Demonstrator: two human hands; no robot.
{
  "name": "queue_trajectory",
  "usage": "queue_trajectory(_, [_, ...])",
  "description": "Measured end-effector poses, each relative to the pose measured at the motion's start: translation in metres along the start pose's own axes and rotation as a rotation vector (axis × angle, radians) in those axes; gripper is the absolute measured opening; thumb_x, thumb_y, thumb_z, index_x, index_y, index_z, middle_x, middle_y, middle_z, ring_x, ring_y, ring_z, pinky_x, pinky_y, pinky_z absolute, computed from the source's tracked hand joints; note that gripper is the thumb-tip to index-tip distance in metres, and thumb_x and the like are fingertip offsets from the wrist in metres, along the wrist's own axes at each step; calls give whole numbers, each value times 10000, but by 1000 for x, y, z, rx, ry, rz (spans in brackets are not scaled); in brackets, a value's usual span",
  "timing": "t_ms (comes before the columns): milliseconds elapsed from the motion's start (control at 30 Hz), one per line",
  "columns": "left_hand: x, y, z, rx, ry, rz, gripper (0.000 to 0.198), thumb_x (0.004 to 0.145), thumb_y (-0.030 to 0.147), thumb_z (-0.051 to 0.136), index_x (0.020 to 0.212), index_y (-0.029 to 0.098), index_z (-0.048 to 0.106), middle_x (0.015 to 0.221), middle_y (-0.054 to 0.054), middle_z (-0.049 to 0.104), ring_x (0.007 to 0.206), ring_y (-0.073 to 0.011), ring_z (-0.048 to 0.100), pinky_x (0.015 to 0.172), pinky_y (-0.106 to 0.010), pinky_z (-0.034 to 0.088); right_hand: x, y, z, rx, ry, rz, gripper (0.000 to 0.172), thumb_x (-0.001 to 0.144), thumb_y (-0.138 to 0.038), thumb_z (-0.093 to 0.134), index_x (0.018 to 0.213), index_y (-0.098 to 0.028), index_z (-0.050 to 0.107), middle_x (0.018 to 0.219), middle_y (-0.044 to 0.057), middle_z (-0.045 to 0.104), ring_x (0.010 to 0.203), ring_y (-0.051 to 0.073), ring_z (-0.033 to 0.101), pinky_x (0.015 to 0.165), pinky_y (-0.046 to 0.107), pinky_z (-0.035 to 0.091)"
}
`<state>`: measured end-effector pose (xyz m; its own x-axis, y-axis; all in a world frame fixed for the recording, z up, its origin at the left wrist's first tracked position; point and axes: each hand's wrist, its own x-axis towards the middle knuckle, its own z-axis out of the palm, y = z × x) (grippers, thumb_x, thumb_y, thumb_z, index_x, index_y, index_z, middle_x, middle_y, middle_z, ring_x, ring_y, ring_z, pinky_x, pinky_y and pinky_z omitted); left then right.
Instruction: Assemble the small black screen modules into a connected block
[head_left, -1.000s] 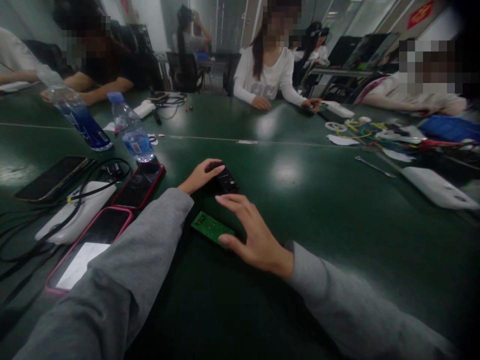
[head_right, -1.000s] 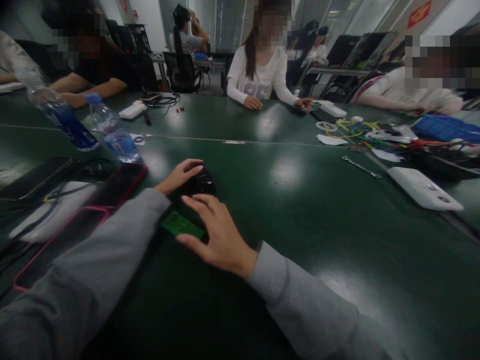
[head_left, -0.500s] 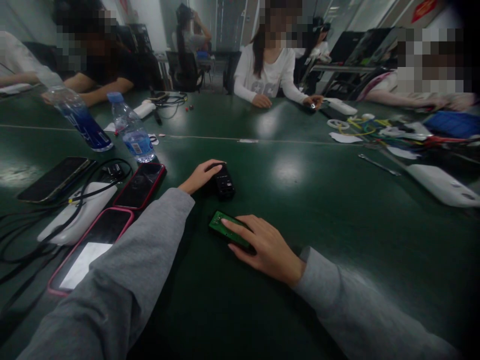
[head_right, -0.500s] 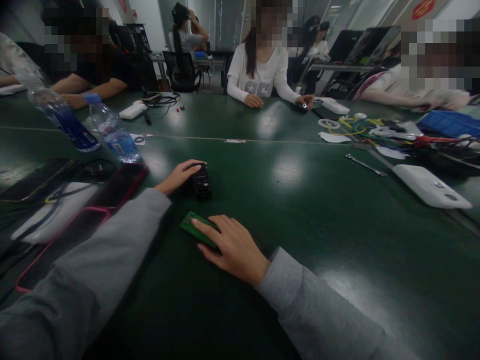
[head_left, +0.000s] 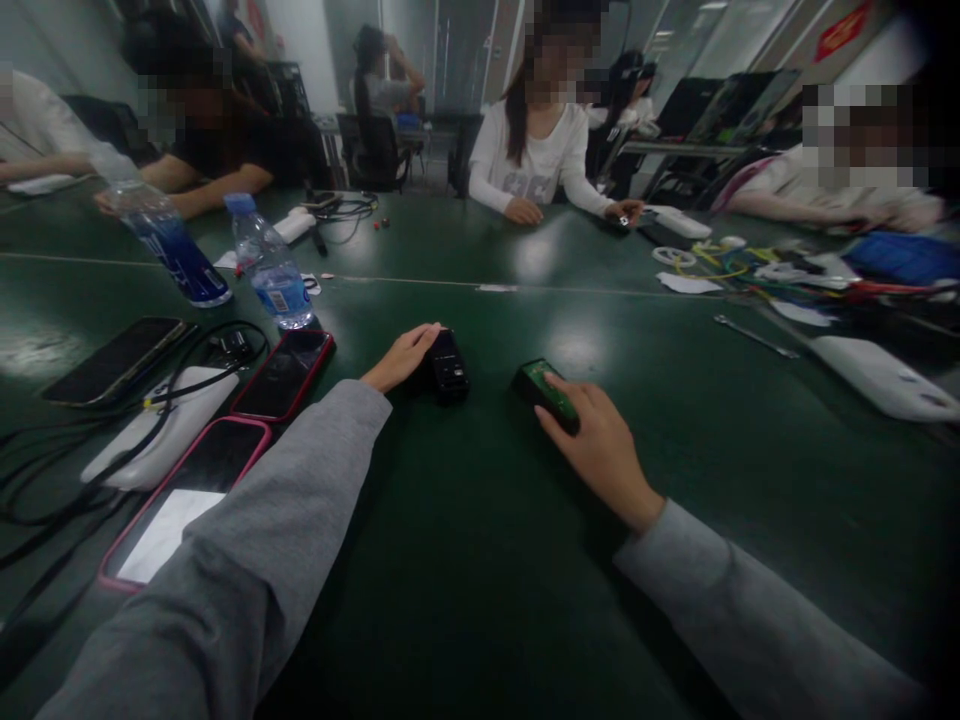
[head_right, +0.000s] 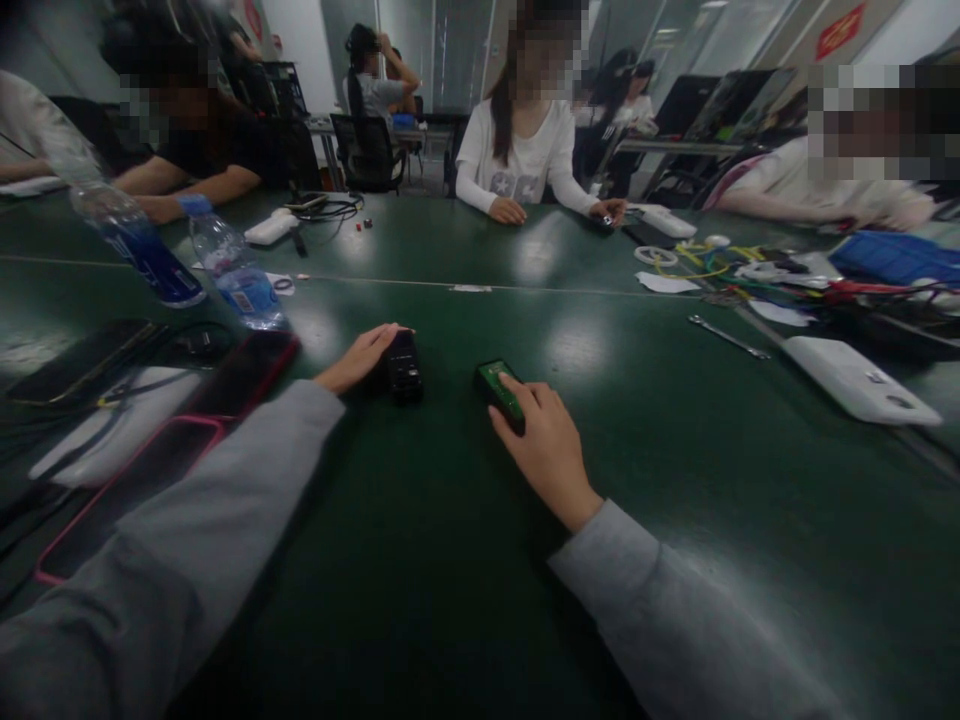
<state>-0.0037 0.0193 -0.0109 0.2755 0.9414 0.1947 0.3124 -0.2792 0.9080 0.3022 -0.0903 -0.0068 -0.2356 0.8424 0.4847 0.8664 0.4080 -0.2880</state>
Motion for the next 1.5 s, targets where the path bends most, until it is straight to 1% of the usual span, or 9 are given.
queue_trajectory(167, [1,-4,1,-59,29,-56,577,974,609,352,1219,176,645,1180,-103,671,1119,-248,600,1030,-407,410,43,16,28,-11,120,62,554,901,-404,530,1379,-126,496,1165,183,543,1056,336,559,908,516,512])
queue_trajectory(267, [-1,-2,1,-78,29,-69,576,970,607,366,1215,165,643,1166,-105,676,1109,-245,606,1031,-401,410,50,17,35,36,161,45,622,860,-358,542,1411,-91,434,1226,202,504,1128,338,529,969,513,486])
queue_trajectory(333, [-2,0,1,-72,24,-80,573,968,607,368,1204,166,647,1157,-101,680,1098,-244,611,1026,-397,414,48,17,34,88,173,60,578,850,-355,553,1362,-95,479,1224,197,509,1120,329,537,969,502,487])
queue_trajectory(500, [-3,2,0,-56,20,-74,573,968,614,362,1194,174,653,1148,-97,682,1094,-242,615,1024,-399,421,44,18,27,220,107,54,437,870,-383,580,1246,-161,580,1154,149,573,1042,297,584,920,488,500])
queue_trajectory(767, [0,-4,1,-52,28,-90,573,963,621,361,1165,176,662,1154,-95,689,1092,-243,617,1030,-416,417,45,7,21,312,-29,-105,433,922,-386,560,1304,-182,570,1149,130,610,1020,272,605,876,452,505])
queue_trajectory(1067, [-1,-2,2,-63,32,-85,608,956,638,364,1169,148,655,1129,-112,687,1061,-244,620,1016,-420,420,48,16,21,465,-39,87,449,937,-471,549,1307,-223,599,1222,110,631,1041,269,610,918,466,491])
queue_trajectory(1267, [-3,1,0,-42,5,-78,602,967,629,334,1174,158,647,1127,-103,683,1060,-240,616,1002,-407,428,51,35,35,324,101,178,454,955,-526,436,1177,-203,666,1121,132,605,1113,302,520,1023,533,398])
queue_trajectory(1400, [-3,0,0,-63,5,-91,604,961,637,345,1165,158,651,1133,-110,680,1067,-248,617,1011,-420,426,53,46,45,333,112,250,451,943,-534,424,1042,-189,696,1049,141,614,1069,305,523,1029,548,381])
queue_trajectory(1500, [-3,1,0,-73,10,-98,598,960,635,354,1177,163,649,1136,-112,677,1074,-256,615,1014,-428,425,52,42,44,327,138,268,465,940,-559,424,1064,-195,686,1064,145,601,1087,311,504,1017,551,392])
